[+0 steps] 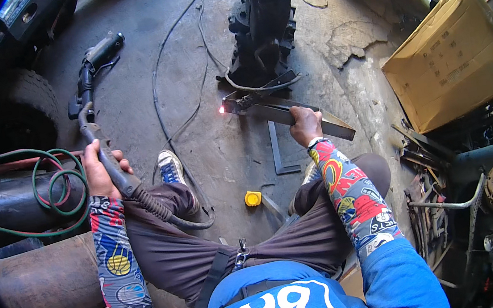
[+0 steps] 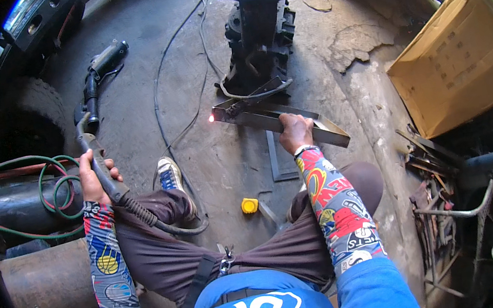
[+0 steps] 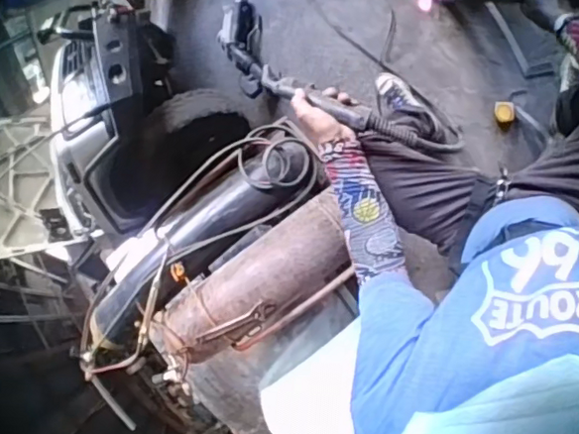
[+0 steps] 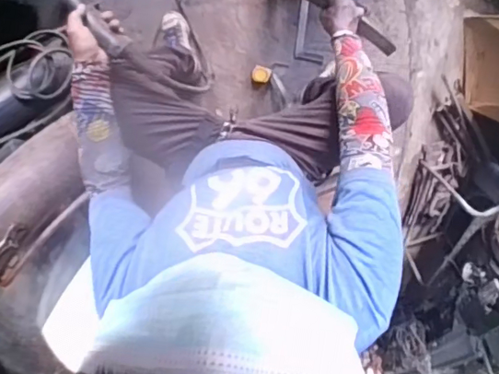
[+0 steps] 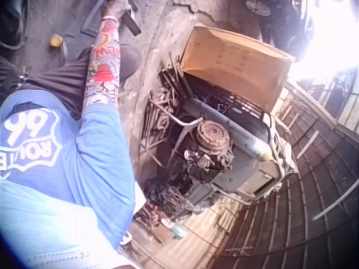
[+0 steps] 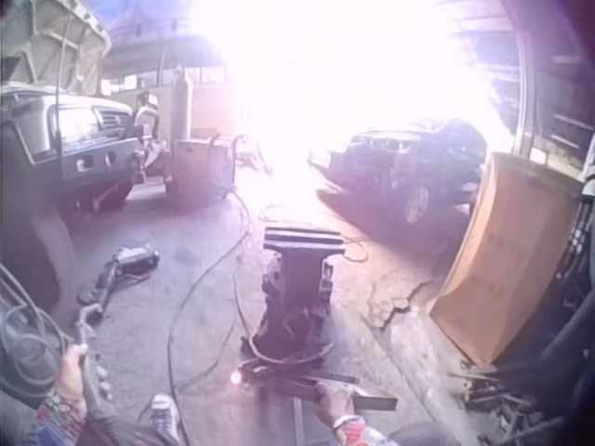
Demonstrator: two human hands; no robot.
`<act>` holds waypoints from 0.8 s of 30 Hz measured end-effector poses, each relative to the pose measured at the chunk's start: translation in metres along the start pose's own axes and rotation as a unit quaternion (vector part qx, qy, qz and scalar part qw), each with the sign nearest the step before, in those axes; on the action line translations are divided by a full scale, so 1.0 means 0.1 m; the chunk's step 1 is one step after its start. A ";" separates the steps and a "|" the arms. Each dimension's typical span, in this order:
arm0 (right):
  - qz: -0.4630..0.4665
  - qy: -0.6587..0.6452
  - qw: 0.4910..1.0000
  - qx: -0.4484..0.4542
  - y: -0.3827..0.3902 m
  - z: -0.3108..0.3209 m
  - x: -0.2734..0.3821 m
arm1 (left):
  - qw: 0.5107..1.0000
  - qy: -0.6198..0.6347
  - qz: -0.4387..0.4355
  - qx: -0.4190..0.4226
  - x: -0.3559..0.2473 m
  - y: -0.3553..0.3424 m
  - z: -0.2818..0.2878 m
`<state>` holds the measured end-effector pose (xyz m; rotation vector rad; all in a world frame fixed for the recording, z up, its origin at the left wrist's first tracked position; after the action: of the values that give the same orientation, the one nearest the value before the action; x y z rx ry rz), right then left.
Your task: The person welds a rectangular metal frame using a handheld welding torch, creating bright sparks. They position and reposition the frame on the floor, then weld multiple joints to assemble the structure.
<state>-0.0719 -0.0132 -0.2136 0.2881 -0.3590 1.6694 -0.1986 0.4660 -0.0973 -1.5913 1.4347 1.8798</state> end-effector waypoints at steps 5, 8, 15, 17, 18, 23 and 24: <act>0.008 -0.001 1.000 -0.012 0.26 -0.13 0.03 | 0.999 0.007 -0.026 -0.024 -0.04 0.01 0.13; -0.014 0.009 1.000 -0.009 0.19 -0.01 0.01 | 1.000 0.017 -0.013 -0.019 -0.03 0.04 0.04; -0.011 -0.014 1.000 -0.004 -0.13 0.49 0.17 | 1.000 0.006 -0.017 -0.004 -0.08 0.04 -0.22; -0.011 -0.020 1.000 0.020 -0.17 0.55 0.26 | 1.000 0.001 -0.021 -0.009 -0.10 0.03 -0.26; -0.007 -0.020 0.999 0.033 -0.19 0.58 0.30 | 1.000 0.000 -0.020 -0.003 -0.11 0.03 -0.30; -0.012 -0.084 0.991 0.107 -0.20 0.52 0.53 | 1.000 -0.003 -0.010 0.005 -0.11 0.04 -0.39; -0.027 -0.089 0.987 0.133 -0.21 0.49 0.56 | 1.000 -0.008 -0.012 0.004 -0.12 0.04 -0.40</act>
<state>-0.0587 0.0205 -0.1451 0.6425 -0.2582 1.6434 -0.1750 0.4360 -0.0808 -1.5789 1.4083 1.8678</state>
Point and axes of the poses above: each hand's wrist, its own y-axis away from the middle knuckle, its own z-axis out of the back of the hand, x = y × z, the point moved 8 cm from there along -y, towards the middle knuckle, and after that the axes turned 7 degrees about -y, right-handed, at the moved point
